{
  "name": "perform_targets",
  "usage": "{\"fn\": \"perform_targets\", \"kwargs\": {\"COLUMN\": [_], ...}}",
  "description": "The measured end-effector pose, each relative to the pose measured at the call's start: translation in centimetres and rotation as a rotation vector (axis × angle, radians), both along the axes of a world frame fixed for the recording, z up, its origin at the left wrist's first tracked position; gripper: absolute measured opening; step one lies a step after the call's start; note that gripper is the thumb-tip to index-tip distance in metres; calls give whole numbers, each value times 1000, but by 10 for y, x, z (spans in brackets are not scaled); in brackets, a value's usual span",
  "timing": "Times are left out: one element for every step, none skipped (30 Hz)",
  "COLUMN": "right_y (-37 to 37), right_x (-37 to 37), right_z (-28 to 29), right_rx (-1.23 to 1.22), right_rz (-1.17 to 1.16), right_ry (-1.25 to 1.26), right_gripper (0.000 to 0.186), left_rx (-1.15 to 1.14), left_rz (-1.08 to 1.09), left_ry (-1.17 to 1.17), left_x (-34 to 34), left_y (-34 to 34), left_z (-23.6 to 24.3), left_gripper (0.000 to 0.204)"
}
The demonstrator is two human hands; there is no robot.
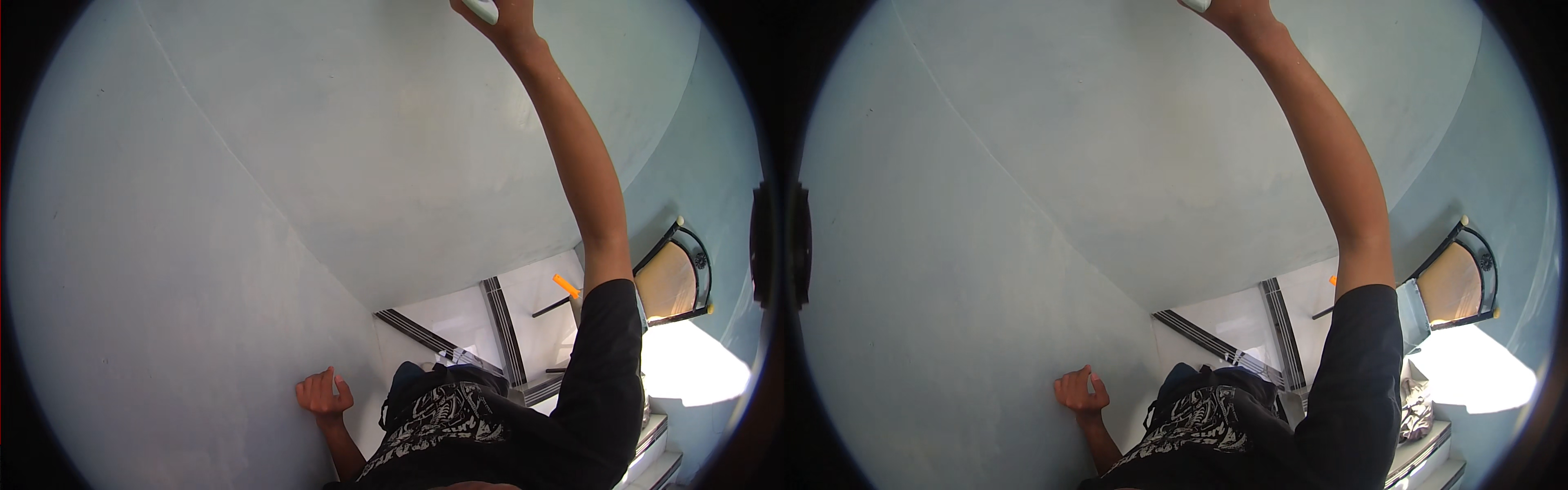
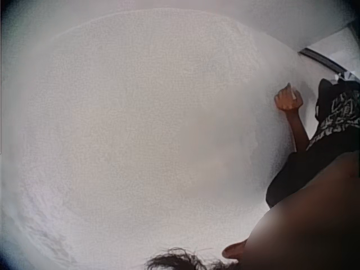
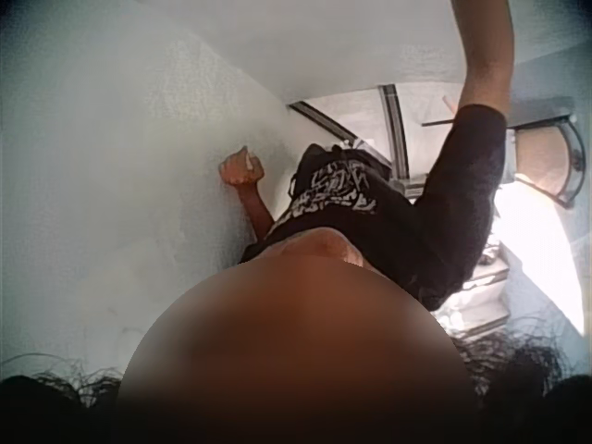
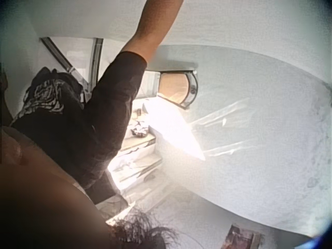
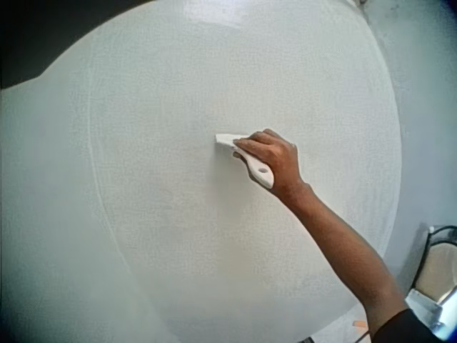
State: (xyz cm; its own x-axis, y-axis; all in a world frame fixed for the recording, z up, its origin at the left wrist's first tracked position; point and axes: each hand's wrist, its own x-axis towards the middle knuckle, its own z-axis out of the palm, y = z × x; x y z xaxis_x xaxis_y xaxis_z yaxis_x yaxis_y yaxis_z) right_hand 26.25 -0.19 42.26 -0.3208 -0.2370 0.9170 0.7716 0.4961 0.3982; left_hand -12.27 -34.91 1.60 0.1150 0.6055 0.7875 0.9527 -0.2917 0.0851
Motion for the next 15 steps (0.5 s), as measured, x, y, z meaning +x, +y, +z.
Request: {"fn": "perform_targets", "kwargs": {"right_y": [4, 8, 12, 12, 9, 6, 2, -5, -11, -19, -27, -38, -47, -49, -50], "right_x": [-3, 0, 1, 0, -1, -7, -13, -9, -9, -10, -12, -16, -18, -14, -10], "right_z": [-22, -48, -76, -102, -128, -156, -186, -220, -254, -288, -322, -353, -384, -419, -445], "right_rx": [-122, -90, -59, -63, -67, -110, -153, -217, -279, -366, -454, -607, -760, -853, -946], "right_rz": [-23, -41, -54, -39, -22, -4, 14, 6, 9, 4, 2, -10, -24, -45, -64], "right_ry": [22, 34, 48, 57, 65, 66, 66, 50, 37, 22, 7, -23, -52, -126, -201], "right_gripper": [15, 18, 25, 28, 31, 31, 31, 32, 33, 32, 31, 28, 25, 23, 21], "left_rx": [1, 12, 21, 21, 20, 16, 15, 28, 44, 47, 36, 26, 29, 51, 74], "left_rz": [7, 0, -3, 0, -3, 3, 17, -5, -16, -15, -10, -4, -1, -12, -21], "left_ry": [-1, -3, -4, -5, -5, -4, -6, -1, 7, 5, 8, 11, 10, 5, 2], "left_x": [0, 2, 2, 1, 1, 1, -1, -1, -1, -1, -1, -2, -1, 0, 2], "left_y": [0, 3, 4, 5, 6, 1, -2, 2, 4, 4, 4, 3, 3, 5, 7], "left_z": [0, 0, 0, 1, 0, 1, 2, 0, 0, 1, 1, 2, 2, 2, 2], "left_gripper": [14, 15, 16, 16, 16, 16, 16, 15, 15, 15, 15, 15, 15, 15, 15]}}
